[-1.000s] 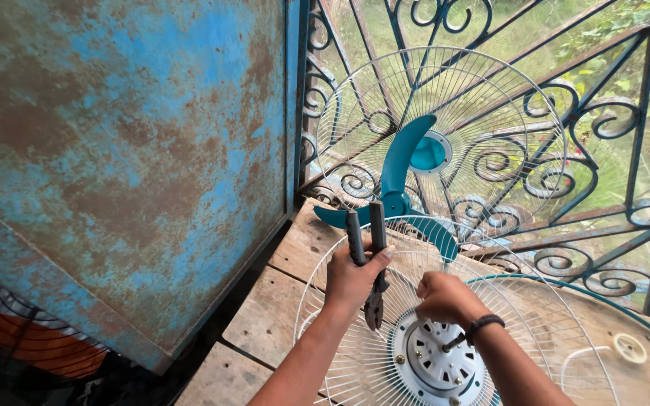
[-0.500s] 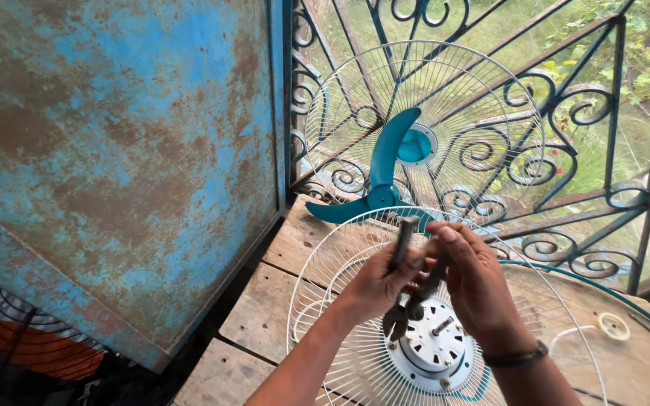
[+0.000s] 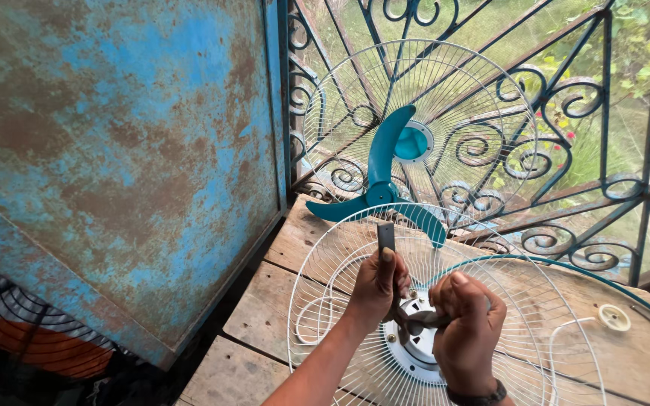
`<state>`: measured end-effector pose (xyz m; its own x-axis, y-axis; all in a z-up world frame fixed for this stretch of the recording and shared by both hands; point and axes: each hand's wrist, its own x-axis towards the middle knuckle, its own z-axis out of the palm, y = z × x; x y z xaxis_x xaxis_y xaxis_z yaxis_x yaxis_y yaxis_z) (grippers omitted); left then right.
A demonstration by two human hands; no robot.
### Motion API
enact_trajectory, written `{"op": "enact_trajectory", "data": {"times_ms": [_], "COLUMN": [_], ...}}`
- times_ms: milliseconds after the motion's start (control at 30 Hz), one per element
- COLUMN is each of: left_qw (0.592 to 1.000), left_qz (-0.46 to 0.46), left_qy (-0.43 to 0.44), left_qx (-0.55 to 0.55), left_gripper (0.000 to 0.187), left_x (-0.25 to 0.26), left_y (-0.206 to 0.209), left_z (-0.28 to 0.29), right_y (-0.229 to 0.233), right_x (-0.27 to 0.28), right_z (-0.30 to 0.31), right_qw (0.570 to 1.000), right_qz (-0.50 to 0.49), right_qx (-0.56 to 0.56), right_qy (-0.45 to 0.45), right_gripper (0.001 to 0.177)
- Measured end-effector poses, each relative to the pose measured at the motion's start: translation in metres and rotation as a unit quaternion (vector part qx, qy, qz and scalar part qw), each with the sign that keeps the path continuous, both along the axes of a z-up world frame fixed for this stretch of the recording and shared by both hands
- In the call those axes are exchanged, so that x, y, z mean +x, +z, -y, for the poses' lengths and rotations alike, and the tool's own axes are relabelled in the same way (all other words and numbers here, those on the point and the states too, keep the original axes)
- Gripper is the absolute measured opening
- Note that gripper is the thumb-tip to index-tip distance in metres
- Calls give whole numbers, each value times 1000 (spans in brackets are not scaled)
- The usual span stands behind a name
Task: The person uses pliers to tighten screws on the central hub of a disassembled fan cage. They then use their hands to adjust the hub and place a small plastic cap over the center.
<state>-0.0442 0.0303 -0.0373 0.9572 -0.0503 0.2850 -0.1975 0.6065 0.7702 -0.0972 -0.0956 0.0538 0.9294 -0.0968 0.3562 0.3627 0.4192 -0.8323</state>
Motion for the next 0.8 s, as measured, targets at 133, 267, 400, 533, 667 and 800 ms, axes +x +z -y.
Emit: {"op": "enact_trajectory", "data": {"times_ms": [133,267,400,533,667,800], "left_qw": [999,995,990,987,982,979], "left_qz": [28,49,69,79,75,82], "left_qy": [-13,-31,-42,-36,-15,-26], "left_qx": [37,83,113,137,170,183], "left_gripper": [64,67,70,78,85,87], "left_x": [-2,-6,-9,-11,-13,-10], "left_y": [-5,-7,-6,-2,-1,2], "left_z": [7,9,8,8,5,4], "right_y": [-8,-13,-14,-16,-15,-6], "right_x": [-3,-7,-10,-12,-15,-15], "right_z": [-3,-5,-6,-7,-5,-8], "right_qw": [999,998,997,992,982,988], "right_qz": [0,-1,-16,-2,25,84], "right_qx": [-44,-57,-70,-116,-173,-132], "right_qy": [-33,-39,-41,-57,-71,-9], "right_gripper": [44,46,46,43,28,37]}}
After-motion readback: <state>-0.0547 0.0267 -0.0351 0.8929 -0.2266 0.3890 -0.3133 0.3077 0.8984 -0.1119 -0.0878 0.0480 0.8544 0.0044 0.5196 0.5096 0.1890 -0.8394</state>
